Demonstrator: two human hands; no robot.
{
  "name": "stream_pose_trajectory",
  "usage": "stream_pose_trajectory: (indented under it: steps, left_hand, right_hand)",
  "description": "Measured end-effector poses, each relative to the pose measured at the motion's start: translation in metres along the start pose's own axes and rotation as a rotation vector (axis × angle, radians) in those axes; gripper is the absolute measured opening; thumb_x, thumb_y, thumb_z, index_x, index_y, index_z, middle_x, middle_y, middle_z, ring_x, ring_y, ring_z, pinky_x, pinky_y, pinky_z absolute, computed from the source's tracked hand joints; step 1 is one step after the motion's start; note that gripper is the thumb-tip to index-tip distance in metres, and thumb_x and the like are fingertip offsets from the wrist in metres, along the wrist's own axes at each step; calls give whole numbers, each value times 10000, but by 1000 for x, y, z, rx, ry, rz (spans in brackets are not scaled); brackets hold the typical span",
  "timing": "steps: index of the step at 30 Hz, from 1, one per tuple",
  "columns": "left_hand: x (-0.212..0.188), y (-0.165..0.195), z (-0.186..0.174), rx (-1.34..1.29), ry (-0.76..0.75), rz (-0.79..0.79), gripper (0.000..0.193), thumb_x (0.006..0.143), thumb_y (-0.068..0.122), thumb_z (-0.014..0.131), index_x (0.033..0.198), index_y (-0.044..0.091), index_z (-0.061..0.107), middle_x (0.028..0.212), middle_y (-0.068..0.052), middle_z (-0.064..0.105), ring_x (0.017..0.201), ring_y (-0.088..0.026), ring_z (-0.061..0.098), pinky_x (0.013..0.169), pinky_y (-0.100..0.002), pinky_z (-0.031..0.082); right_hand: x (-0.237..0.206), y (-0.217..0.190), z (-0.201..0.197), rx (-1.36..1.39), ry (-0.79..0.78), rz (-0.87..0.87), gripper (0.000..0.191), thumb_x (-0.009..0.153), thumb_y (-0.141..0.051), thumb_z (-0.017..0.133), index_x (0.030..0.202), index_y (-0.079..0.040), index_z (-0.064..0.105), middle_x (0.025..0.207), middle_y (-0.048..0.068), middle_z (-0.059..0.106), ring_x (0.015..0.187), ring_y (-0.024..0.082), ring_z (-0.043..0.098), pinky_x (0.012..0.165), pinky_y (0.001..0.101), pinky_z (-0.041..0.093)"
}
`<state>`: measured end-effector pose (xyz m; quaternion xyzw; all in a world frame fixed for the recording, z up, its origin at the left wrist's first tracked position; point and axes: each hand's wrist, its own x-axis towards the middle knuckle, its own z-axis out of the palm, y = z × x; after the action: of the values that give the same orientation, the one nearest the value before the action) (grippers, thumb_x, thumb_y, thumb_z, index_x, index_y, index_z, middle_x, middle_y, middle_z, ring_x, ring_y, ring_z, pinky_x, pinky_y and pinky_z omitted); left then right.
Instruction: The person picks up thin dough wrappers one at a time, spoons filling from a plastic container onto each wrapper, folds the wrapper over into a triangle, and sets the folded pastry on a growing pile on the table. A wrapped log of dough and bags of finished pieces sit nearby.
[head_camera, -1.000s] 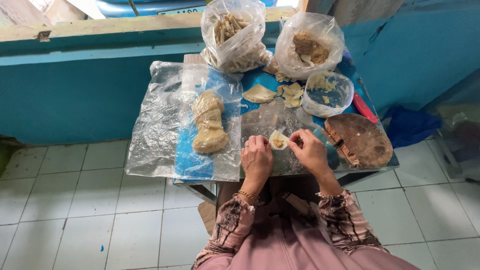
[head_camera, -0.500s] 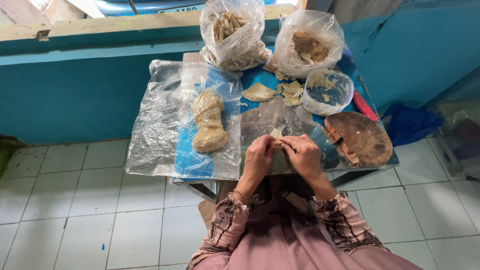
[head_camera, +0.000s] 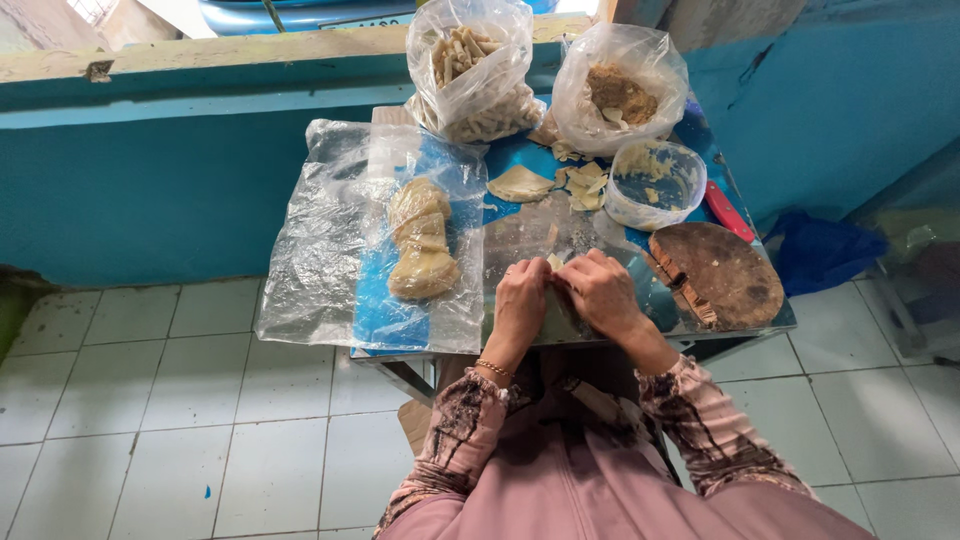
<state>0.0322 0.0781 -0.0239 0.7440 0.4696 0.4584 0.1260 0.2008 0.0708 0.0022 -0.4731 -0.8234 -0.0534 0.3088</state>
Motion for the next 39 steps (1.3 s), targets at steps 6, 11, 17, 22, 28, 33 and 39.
stream_pose_trajectory:
  steps: [6, 11, 17, 22, 28, 33, 39]
  left_hand:
    - [0, 8, 0, -27, 26, -99, 32, 889, 82, 672, 900, 81, 701, 901, -145, 665, 853, -362, 671, 747, -454, 533]
    - [10, 7, 2, -31, 32, -210, 27, 856, 105, 703, 867, 102, 726, 899, -147, 674, 837, -361, 680, 745, -454, 541]
    - [12, -2, 9, -29, 27, -261, 37, 858, 101, 687, 881, 85, 711, 868, -137, 695, 841, -362, 684, 754, -463, 538]
    - [9, -6, 9, 41, 4, -182, 56, 877, 141, 708, 866, 86, 712, 865, -140, 678, 832, -360, 679, 750, -465, 538]
    - [-14, 9, -14, -83, -98, -38, 43, 858, 116, 707, 887, 85, 709, 891, -134, 650, 864, -354, 667, 753, -454, 536]
    - [-37, 29, -13, -70, -12, 20, 16, 919, 95, 677, 930, 84, 681, 922, -121, 638, 887, -350, 658, 759, -447, 532]
    - [-21, 20, -8, -45, -65, -99, 31, 892, 115, 690, 881, 89, 703, 885, -135, 630, 845, -358, 659, 741, -457, 530]
  right_hand:
    - [28, 46, 21, 511, -370, 364, 147, 792, -190, 809, 847, -66, 750, 871, 65, 685, 844, 250, 679, 736, 368, 537]
    - [23, 41, 20, 602, -291, 400, 146, 839, -182, 799, 922, -77, 740, 886, 69, 730, 859, 268, 670, 752, 374, 537]
    - [-3, -3, -3, 62, 74, -26, 224, 814, -110, 759, 1035, -147, 774, 1015, 6, 754, 931, 239, 671, 808, 380, 540]
    - [7, -9, -4, 64, 71, 20, 189, 829, -139, 774, 1017, -135, 766, 1001, 17, 734, 945, 254, 659, 828, 384, 542]
    - [-16, -7, -7, 208, 11, 121, 100, 858, -190, 762, 936, -129, 780, 917, 26, 697, 952, 262, 648, 820, 396, 523]
    - [-27, -6, -7, 265, -36, 352, 131, 816, -257, 801, 886, -148, 817, 888, 32, 695, 905, 262, 623, 786, 383, 522]
    - [-18, -4, -10, 378, -123, 546, 199, 827, -306, 805, 940, -147, 767, 861, 8, 726, 832, 205, 672, 746, 353, 537]
